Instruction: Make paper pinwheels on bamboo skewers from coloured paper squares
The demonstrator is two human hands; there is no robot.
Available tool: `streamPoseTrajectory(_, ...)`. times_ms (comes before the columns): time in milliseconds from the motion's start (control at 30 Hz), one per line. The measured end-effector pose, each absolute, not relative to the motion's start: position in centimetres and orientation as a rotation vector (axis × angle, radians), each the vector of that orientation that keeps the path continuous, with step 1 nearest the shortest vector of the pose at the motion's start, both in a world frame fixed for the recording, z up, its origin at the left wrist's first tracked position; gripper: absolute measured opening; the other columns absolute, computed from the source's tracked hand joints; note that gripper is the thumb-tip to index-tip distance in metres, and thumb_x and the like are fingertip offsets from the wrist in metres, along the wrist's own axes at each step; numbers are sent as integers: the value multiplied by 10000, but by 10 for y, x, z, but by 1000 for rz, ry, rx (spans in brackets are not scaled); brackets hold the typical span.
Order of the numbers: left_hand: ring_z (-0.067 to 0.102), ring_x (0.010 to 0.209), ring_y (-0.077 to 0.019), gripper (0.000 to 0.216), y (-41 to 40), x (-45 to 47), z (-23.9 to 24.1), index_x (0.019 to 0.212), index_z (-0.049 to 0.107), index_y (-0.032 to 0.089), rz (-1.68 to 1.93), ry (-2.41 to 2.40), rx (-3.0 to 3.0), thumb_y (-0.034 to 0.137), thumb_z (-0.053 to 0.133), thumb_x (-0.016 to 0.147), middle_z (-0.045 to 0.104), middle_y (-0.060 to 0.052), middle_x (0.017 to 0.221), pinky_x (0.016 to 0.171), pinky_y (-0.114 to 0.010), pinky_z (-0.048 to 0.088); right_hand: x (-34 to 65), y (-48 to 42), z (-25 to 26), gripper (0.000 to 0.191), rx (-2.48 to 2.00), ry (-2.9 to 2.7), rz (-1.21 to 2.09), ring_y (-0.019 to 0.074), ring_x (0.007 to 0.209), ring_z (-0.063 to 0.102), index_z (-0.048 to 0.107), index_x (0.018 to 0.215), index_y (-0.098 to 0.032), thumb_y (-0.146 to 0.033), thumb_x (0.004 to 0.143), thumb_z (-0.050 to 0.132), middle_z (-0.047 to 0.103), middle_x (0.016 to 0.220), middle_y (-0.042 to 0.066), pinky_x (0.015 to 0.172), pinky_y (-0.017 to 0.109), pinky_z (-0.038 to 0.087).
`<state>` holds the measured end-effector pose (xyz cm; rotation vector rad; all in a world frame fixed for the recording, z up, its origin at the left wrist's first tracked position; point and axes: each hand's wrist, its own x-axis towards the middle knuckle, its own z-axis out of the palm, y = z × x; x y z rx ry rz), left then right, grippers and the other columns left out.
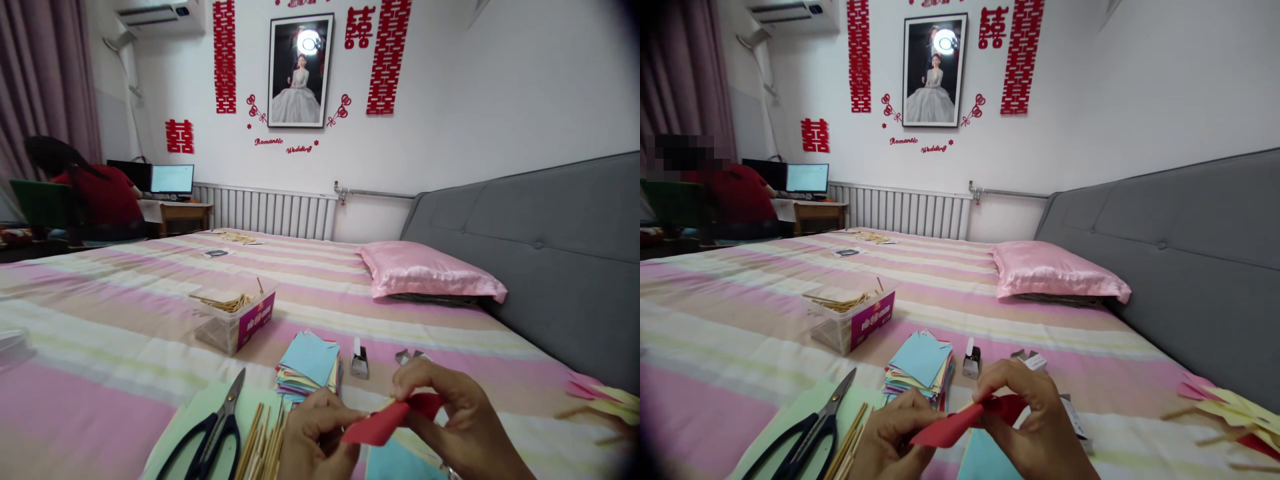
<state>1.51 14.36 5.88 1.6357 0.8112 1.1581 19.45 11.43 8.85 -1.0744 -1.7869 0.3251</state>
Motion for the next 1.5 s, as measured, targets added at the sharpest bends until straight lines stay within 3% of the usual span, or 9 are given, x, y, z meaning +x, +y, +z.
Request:
streamPoseTrajectory(133, 427, 555, -145, 280, 143, 17, 54, 700, 749, 162, 1131, 832, 1673, 392, 590, 686, 447, -24, 573, 501, -245, 278, 192, 113, 87, 113, -1141, -1718, 363, 146, 632, 573, 548, 710, -214, -211, 708, 661, 583, 681, -11, 595, 250, 480)
streamPoseTrajectory(300, 474, 592, -139, 286, 149, 24, 33, 767, 720, 194, 1230, 778, 1655, 399, 520, 765, 505, -27, 640, 527, -235, 326, 184, 114, 91, 150, -1127, -1438, 739, 134, 639, 560, 539, 739, -205, -258, 683, 668, 521, 677, -32, 575, 252, 548)
streamPoseTrajectory(433, 511, 597, -151, 282, 154, 20, 29, 897, 684, 207, 1184, 859, 1848, 357, 464, 806, 606, -57, 706, 538, -243, 350, 191, 120, 92, 195, -1181, -1411, 777, 182, 728, 608, 557, 788, -193, -266, 657, 682, 600, 706, 1, 605, 280, 542)
streamPoseTrajectory(667, 543, 555, -157, 291, 153, 18, 37, 867, 667, 155, 876, 1020, 2038, 310, 426, 818, 669, -77, 683, 516, -240, 369, 207, 130, 80, 287, -1206, -1348, 811, 212, 770, 647, 554, 891, -181, -283, 653, 678, 688, 834, 68, 622, 311, 526)
streamPoseTrajectory(800, 549, 549, -153, 313, 154, 20, 34, 858, 658, 142, 875, 997, 1936, 343, 421, 820, 665, -85, 688, 494, -231, 388, 208, 129, 80, 333, -1207, -1334, 816, 235, 809, 652, 570, 943, -183, -291, 647, 677, 696, 853, 76, 621, 327, 535)
streamPoseTrajectory(1167, 512, 501, -129, 281, 152, 23, 33, 800, 670, 148, 851, 970, 1911, 307, 438, 801, 645, -65, 640, 468, -214, 361, 208, 128, 79, 235, -1216, -1328, 861, 217, 722, 659, 632, 800, -155, -282, 622, 717, 709, 773, 63, 621, 320, 540)
streamPoseTrajectory(1367, 468, 465, -95, 303, 154, 23, 29, 776, 645, 123, 963, 855, 1584, 386, 495, 773, 569, -16, 604, 450, -205, 339, 206, 124, 87, 544, -1105, -1223, 869, 238, 902, 627, 484, 1123, -216, -364, 648, 704, 647, 981, 85, 704, 333, 522)
streamPoseTrajectory(1500, 466, 486, -89, 306, 155, 21, 38, 807, 635, 109, 1050, 819, 1376, 398, 558, 743, 561, -2, 616, 489, -221, 343, 208, 124, 90, 425, -1108, -1256, 853, 227, 935, 597, 537, 1042, -203, -407, 688, 655, 625, 1037, 96, 805, 351, 471)
